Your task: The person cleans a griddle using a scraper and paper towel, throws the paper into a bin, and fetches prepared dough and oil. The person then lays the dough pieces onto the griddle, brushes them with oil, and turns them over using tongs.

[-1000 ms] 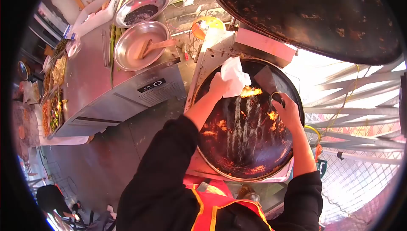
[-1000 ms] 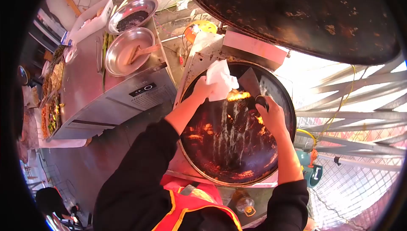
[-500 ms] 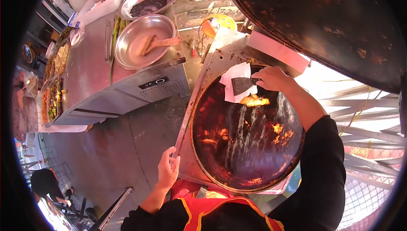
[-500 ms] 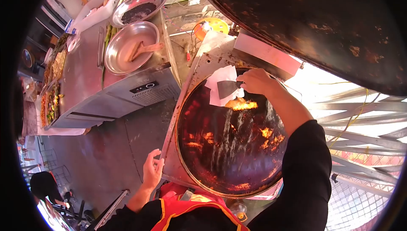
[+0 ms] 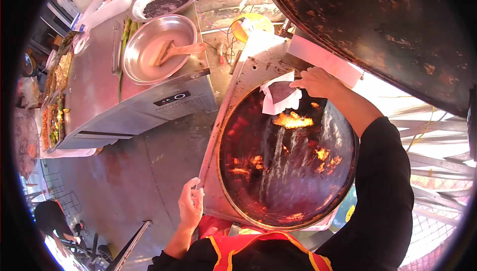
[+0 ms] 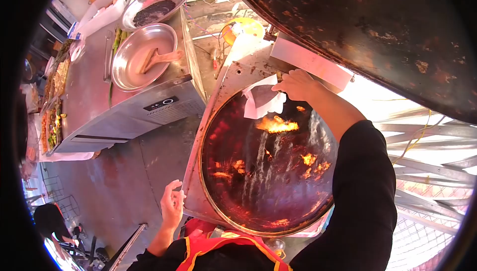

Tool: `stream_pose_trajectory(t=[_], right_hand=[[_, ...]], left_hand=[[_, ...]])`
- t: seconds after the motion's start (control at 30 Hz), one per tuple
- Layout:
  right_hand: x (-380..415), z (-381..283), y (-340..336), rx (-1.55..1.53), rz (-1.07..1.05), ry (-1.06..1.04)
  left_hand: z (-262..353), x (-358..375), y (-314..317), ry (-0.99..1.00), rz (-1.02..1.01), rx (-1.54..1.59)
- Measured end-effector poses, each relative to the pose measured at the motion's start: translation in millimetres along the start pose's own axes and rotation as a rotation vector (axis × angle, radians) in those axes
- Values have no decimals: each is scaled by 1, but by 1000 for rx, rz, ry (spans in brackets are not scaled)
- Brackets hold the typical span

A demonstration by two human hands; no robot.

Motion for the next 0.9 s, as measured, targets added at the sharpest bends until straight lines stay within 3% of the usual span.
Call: stream_pose_trajectory(t=[0.23, 0.67, 0.9], right_hand=[[40, 32, 21, -260, -171, 240], [99, 44, 104, -729, -166, 524], [100, 28, 66, -812, -146, 606]], left_hand=[[11, -4, 10, 14, -38, -12], [30, 4, 13, 64, -48, -37], [35, 9, 7, 114, -49, -21]])
Point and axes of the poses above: each hand's wrist, its own x-axis away from the middle knuckle, its own y-axis out of the palm, z = x × y, the point moved 3 cm from there along -x, towards the middle knuckle, and after that the axes turned 7 degrees about -z, right-handed, at the moved point
